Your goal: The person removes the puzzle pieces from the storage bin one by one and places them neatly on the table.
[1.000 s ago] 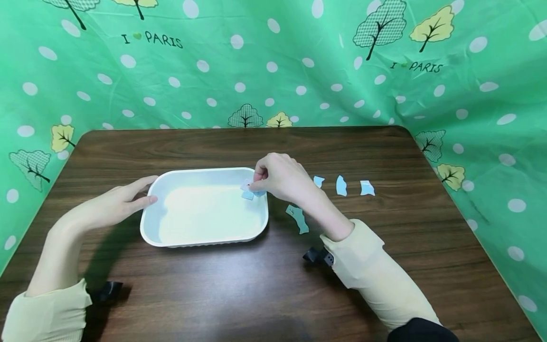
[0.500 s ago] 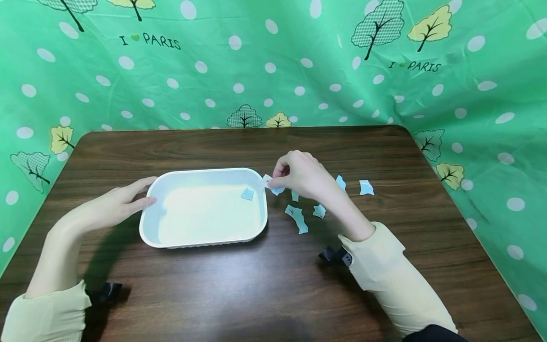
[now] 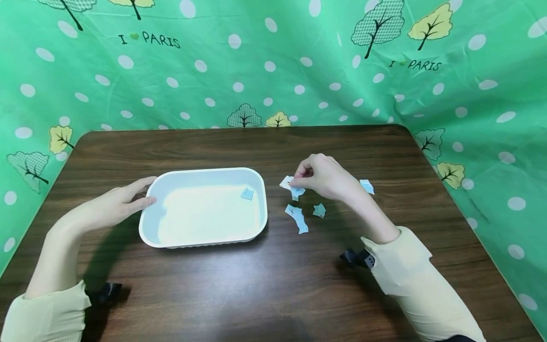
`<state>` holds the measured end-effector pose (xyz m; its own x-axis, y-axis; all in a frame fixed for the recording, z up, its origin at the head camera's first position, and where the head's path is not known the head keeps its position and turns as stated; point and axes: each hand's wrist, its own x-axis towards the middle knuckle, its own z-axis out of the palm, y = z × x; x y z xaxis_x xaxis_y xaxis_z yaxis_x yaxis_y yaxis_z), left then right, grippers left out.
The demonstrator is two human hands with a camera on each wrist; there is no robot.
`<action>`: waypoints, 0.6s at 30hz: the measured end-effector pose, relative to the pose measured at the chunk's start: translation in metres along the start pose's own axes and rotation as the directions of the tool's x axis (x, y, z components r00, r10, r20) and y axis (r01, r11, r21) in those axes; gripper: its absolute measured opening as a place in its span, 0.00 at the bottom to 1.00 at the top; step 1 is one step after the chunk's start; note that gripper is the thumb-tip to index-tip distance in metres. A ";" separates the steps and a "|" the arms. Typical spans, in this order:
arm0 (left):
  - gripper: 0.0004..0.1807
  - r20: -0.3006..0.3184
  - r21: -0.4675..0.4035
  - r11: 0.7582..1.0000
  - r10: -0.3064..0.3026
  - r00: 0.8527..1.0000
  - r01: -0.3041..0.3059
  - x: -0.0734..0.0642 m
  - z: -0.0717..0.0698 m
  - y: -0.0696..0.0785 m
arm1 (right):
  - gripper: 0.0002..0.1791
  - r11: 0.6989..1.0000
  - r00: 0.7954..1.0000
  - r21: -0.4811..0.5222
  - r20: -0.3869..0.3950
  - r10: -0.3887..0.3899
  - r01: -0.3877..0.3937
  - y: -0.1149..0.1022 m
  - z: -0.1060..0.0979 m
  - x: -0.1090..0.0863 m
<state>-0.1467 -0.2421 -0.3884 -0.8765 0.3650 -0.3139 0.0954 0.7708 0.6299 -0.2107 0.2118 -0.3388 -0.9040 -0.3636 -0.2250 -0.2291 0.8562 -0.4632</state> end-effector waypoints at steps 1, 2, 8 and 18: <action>0.36 0.000 0.000 1.000 0.000 1.000 0.000 0.000 0.000 0.000 | 0.09 1.000 1.000 0.001 0.002 -0.001 0.001 0.003 -0.001 -0.001; 0.36 0.000 0.001 1.000 0.000 1.000 0.000 0.000 0.000 -0.001 | 0.09 1.000 1.000 0.004 0.006 -0.001 0.001 0.006 -0.002 -0.002; 0.36 0.000 -0.007 1.000 0.001 1.000 -0.001 -0.001 0.001 -0.002 | 0.10 1.000 1.000 0.007 0.018 -0.001 0.001 0.025 -0.006 -0.006; 0.35 -0.002 -0.008 1.000 0.009 1.000 -0.009 0.001 0.002 -0.003 | 0.10 0.999 0.998 0.007 0.037 0.048 -0.049 0.052 -0.009 -0.017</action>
<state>-0.1467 -0.2431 -0.3917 -0.8767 0.3709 -0.3065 0.0998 0.7633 0.6383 -0.2105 0.2662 -0.3512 -0.9000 -0.3351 -0.2786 -0.1824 0.8704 -0.4574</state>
